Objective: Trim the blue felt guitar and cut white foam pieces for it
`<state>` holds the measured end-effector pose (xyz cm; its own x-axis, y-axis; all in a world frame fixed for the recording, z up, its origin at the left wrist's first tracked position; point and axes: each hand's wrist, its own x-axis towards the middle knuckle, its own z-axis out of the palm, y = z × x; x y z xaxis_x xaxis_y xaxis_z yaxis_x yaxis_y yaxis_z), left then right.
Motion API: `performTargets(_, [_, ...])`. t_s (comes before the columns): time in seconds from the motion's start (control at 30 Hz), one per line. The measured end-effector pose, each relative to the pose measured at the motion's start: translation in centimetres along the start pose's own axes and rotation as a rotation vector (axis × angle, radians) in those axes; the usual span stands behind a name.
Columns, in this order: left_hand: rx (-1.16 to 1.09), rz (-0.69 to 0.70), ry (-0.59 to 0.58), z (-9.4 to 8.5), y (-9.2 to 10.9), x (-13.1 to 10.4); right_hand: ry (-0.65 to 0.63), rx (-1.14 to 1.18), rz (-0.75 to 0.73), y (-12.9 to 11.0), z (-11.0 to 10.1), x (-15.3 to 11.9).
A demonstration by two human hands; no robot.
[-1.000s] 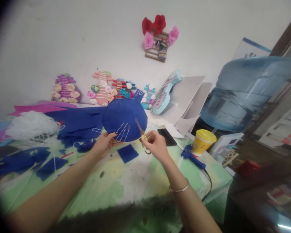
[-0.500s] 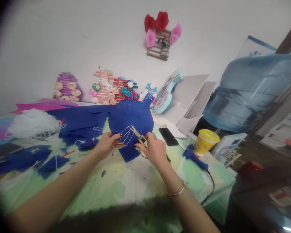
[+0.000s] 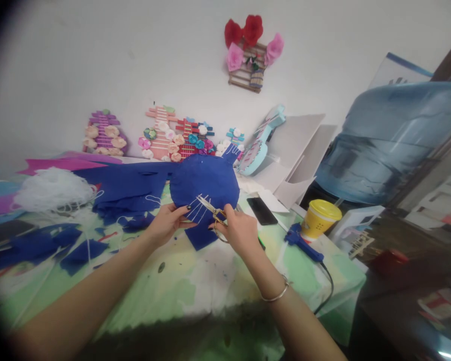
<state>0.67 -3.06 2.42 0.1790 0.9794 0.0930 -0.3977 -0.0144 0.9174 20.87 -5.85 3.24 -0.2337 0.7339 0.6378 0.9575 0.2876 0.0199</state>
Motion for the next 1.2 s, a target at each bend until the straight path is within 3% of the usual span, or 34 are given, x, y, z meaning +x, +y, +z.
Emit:
performTargets(0.83, [-0.008,-0.009,-0.015,0.21,0.22,-0.25,0.007,-0.034,-0.016,0.34,-0.07,-0.11])
performTargets(1.2, [-0.035,0.018,-0.040,0.24,0.41,-0.25,0.155,0.108,0.027,0.40,-0.59,-0.75])
